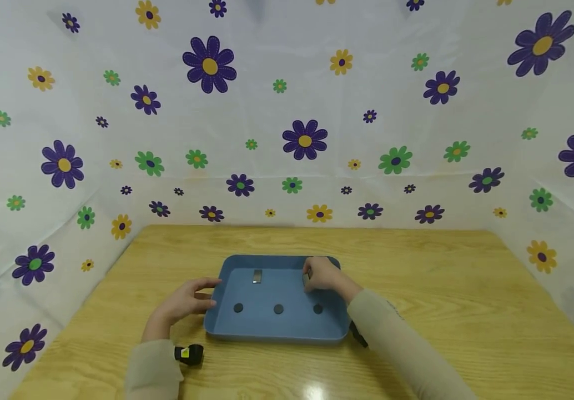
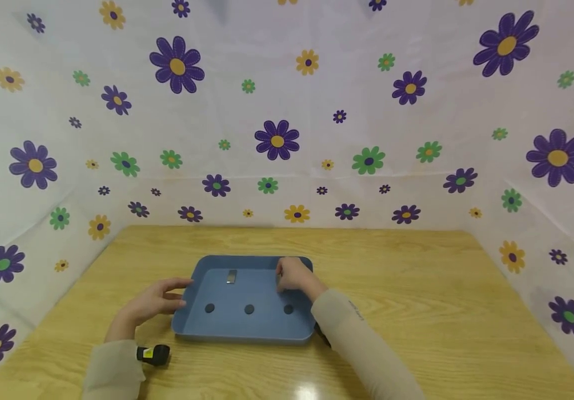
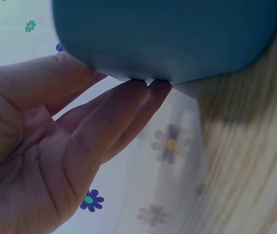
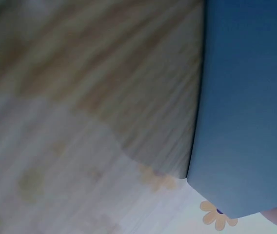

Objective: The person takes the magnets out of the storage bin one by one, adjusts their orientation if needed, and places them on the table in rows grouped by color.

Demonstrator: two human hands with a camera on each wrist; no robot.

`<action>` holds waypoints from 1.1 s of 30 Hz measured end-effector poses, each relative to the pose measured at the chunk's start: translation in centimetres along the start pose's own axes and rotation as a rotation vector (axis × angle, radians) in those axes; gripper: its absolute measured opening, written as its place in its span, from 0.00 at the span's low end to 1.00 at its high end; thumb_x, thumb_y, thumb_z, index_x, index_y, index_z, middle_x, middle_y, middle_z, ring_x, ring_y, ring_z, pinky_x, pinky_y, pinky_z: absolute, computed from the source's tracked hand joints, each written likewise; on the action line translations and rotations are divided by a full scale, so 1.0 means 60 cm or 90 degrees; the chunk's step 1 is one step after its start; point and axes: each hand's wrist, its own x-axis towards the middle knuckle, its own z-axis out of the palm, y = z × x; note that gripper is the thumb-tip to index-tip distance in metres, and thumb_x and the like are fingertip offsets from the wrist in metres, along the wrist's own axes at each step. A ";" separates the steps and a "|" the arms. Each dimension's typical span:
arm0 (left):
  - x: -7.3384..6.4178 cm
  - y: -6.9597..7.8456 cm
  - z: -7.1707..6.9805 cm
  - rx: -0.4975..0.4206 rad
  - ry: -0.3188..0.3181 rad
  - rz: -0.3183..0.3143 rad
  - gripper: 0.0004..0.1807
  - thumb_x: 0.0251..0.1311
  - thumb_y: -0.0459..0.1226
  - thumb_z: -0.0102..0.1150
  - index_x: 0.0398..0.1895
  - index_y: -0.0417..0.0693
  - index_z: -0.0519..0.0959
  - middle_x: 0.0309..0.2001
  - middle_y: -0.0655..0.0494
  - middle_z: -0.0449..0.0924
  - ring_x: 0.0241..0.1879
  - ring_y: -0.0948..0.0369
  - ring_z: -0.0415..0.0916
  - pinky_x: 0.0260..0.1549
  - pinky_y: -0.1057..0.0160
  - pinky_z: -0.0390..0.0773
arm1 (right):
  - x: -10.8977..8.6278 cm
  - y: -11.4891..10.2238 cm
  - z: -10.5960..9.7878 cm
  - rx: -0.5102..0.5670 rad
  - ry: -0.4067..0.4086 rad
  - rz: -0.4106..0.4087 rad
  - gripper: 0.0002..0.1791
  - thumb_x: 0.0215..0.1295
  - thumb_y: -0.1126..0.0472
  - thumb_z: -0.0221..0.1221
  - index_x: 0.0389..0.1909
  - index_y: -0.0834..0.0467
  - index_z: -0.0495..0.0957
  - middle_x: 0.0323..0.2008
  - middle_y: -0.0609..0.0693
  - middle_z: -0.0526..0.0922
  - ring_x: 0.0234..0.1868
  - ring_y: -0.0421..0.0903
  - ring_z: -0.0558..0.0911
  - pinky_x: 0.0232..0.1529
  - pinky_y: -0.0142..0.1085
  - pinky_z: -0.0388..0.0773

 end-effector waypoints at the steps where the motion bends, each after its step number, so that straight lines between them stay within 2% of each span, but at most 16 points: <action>1: 0.001 0.001 0.000 -0.001 -0.001 0.000 0.30 0.56 0.30 0.55 0.61 0.30 0.58 0.61 0.31 0.52 0.54 0.39 0.62 0.41 0.54 0.75 | -0.001 0.002 -0.002 0.004 0.002 0.000 0.17 0.40 0.68 0.68 0.33 0.64 0.75 0.21 0.48 0.72 0.22 0.42 0.70 0.22 0.32 0.69; 6: 0.000 0.005 -0.002 -0.005 -0.009 -0.004 0.31 0.56 0.30 0.55 0.62 0.30 0.57 0.61 0.30 0.51 0.54 0.39 0.62 0.41 0.54 0.75 | -0.002 0.010 -0.008 0.040 0.018 0.010 0.17 0.41 0.67 0.68 0.34 0.64 0.75 0.20 0.48 0.72 0.22 0.42 0.70 0.22 0.31 0.68; 10: -0.003 0.005 -0.002 -0.011 -0.012 -0.003 0.32 0.56 0.30 0.55 0.62 0.30 0.56 0.61 0.30 0.51 0.54 0.39 0.62 0.41 0.54 0.75 | -0.006 0.012 -0.017 0.105 0.041 0.012 0.17 0.42 0.68 0.67 0.35 0.65 0.75 0.22 0.49 0.72 0.24 0.43 0.69 0.24 0.31 0.68; 14: -0.001 0.002 -0.003 -0.017 -0.016 -0.002 0.33 0.56 0.31 0.55 0.63 0.30 0.55 0.61 0.30 0.50 0.54 0.40 0.62 0.41 0.54 0.75 | -0.019 0.013 -0.031 0.182 0.053 0.021 0.18 0.43 0.66 0.67 0.37 0.64 0.74 0.25 0.51 0.72 0.26 0.44 0.70 0.26 0.33 0.68; 23: 0.002 0.002 0.000 -0.015 -0.017 -0.004 0.32 0.57 0.30 0.54 0.63 0.30 0.55 0.61 0.30 0.51 0.54 0.40 0.62 0.40 0.54 0.75 | -0.055 0.036 -0.063 0.285 0.066 0.024 0.19 0.47 0.66 0.65 0.41 0.65 0.72 0.29 0.54 0.72 0.31 0.47 0.71 0.31 0.34 0.70; 33: 0.001 0.002 -0.001 -0.018 -0.013 -0.008 0.33 0.56 0.32 0.55 0.63 0.31 0.55 0.62 0.30 0.50 0.54 0.40 0.63 0.40 0.54 0.75 | -0.094 0.069 -0.085 0.303 0.087 0.027 0.20 0.49 0.67 0.63 0.44 0.67 0.70 0.32 0.55 0.72 0.33 0.48 0.71 0.33 0.36 0.73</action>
